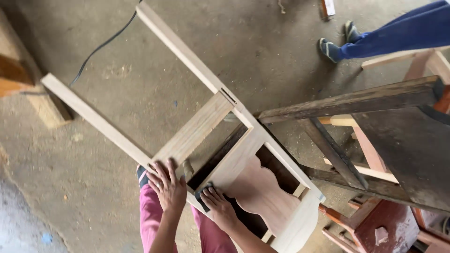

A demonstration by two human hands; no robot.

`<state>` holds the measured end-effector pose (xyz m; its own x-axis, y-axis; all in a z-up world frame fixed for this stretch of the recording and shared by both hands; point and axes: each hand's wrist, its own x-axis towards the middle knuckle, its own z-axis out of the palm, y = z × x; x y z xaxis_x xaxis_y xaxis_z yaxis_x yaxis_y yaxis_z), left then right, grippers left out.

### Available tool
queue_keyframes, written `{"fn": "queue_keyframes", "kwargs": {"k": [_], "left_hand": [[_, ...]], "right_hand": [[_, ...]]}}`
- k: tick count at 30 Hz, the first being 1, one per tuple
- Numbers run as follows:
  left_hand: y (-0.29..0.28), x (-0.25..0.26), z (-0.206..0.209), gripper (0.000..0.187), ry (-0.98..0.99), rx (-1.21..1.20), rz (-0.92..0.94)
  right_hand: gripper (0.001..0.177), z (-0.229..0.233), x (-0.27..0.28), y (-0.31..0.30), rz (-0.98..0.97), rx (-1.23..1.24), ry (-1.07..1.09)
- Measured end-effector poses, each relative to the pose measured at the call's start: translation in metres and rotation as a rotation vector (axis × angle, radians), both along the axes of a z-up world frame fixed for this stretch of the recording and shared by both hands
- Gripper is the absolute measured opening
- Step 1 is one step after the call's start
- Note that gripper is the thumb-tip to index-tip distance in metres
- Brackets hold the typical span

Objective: The person sands a light-colored wooden chair frame using a sanding block. They work on the curved backrest, the legs, and the side rails, frequently repositioning the chair and adjusting their stance to reach different surfaces.

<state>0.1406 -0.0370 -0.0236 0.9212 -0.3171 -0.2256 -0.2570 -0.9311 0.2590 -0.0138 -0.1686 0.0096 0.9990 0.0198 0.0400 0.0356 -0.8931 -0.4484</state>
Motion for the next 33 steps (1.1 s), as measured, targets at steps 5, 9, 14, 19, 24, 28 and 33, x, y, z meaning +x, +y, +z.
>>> {"fn": "queue_keyframes", "kwargs": {"k": [5, 9, 14, 19, 24, 28, 33], "left_hand": [[0.013, 0.005, -0.004, 0.091, -0.16, 0.055, -0.08], [0.037, 0.014, -0.008, 0.093, 0.035, -0.031, -0.206], [0.056, 0.026, -0.011, 0.101, -0.069, 0.138, -0.465], [0.039, 0.055, 0.02, 0.065, 0.236, -0.253, -0.364], [0.004, 0.083, 0.064, 0.075, 1.129, -0.402, -0.008], [-0.002, 0.084, 0.071, 0.028, 1.371, -0.586, 0.146], [0.005, 0.072, 0.051, 0.018, 1.217, -0.503, -0.013]], "right_hand": [[0.069, 0.003, 0.004, 0.017, -0.172, 0.101, 0.165], [0.094, -0.004, 0.005, 0.028, -0.218, 0.017, 0.172], [0.084, -0.002, 0.015, 0.041, -0.75, 0.341, 0.1], [0.033, 0.01, 0.047, 0.039, -1.312, 0.475, 0.165], [0.04, -0.004, 0.048, 0.06, -1.527, 1.155, 0.036], [0.052, 0.008, 0.049, 0.067, -1.689, 1.493, 0.188], [0.048, 0.039, 0.041, 0.04, -1.42, 1.77, 0.379]]}}
